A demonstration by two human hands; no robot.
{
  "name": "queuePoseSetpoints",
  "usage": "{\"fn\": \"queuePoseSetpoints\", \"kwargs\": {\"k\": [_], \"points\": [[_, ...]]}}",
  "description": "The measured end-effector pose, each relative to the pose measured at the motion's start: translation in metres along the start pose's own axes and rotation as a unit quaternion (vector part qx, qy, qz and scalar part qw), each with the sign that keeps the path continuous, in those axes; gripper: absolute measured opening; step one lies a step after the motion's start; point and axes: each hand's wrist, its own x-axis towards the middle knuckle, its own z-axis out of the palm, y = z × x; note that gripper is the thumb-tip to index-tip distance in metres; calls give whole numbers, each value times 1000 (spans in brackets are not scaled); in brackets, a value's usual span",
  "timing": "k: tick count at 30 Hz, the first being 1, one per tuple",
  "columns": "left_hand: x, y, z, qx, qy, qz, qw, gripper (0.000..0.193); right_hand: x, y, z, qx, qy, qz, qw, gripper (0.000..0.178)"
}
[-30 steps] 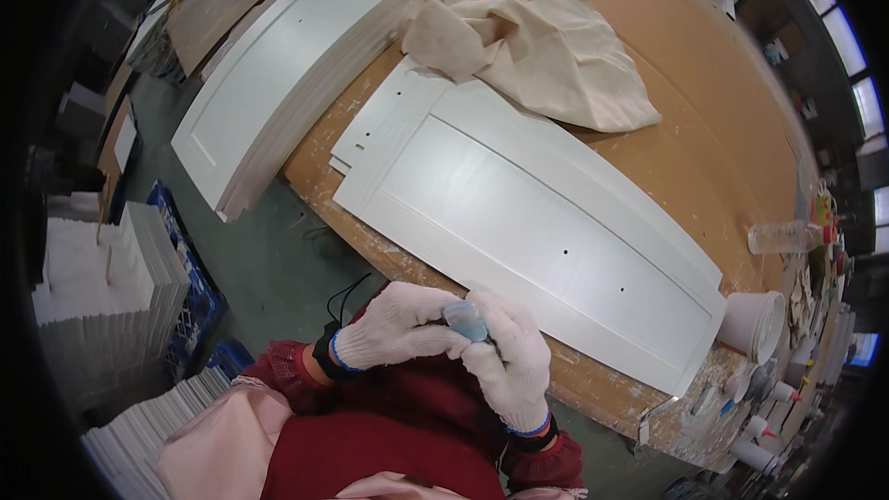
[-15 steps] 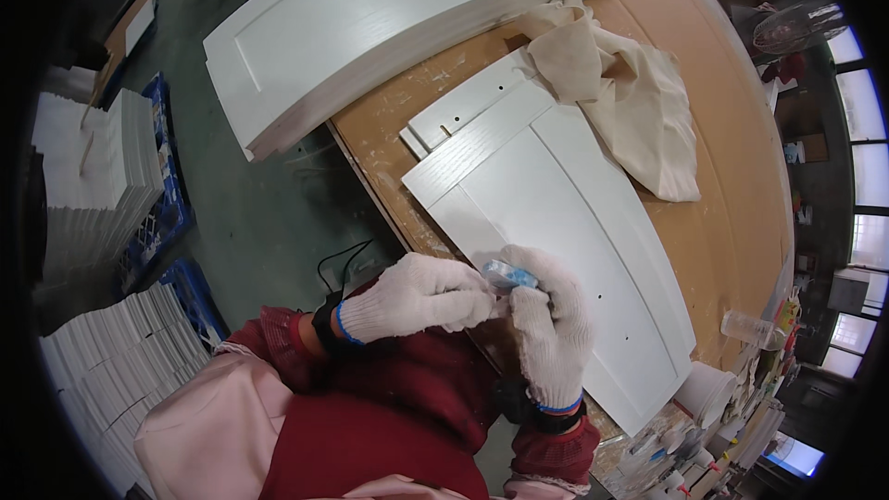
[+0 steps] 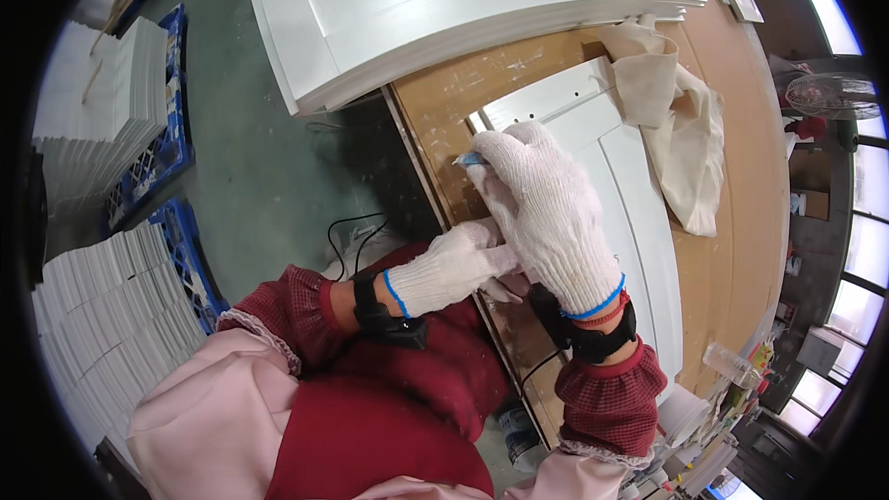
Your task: Use a sanding block to finish the edges and surfaces of white cabinet panels.
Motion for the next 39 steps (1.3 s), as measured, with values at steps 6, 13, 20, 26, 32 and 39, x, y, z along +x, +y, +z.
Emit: {"fn": "queuePoseSetpoints", "kwargs": {"k": [6,13,20,26,32,39], "points": [[-2,7,2,44,40,-23,998,34,7,-5,4,-49,-64,18,997,18],[3,-4,1,3,20,-16,1000,33,16,2,10,-61,-26,-38,997,18],[-11,19,0,129,37,-15,991,31,24,-7,11,-119,-75,5,990,25],[1,0,0,72,0,-16,997,34,21,-2,1,-39,-52,-1,998,22],[7,-6,-4,163,21,-31,986,34,24,2,4,-22,-35,6,999,20],[-3,7,0,40,-18,-7,999,33,21,6,-7,-112,-12,14,994,24]]}}
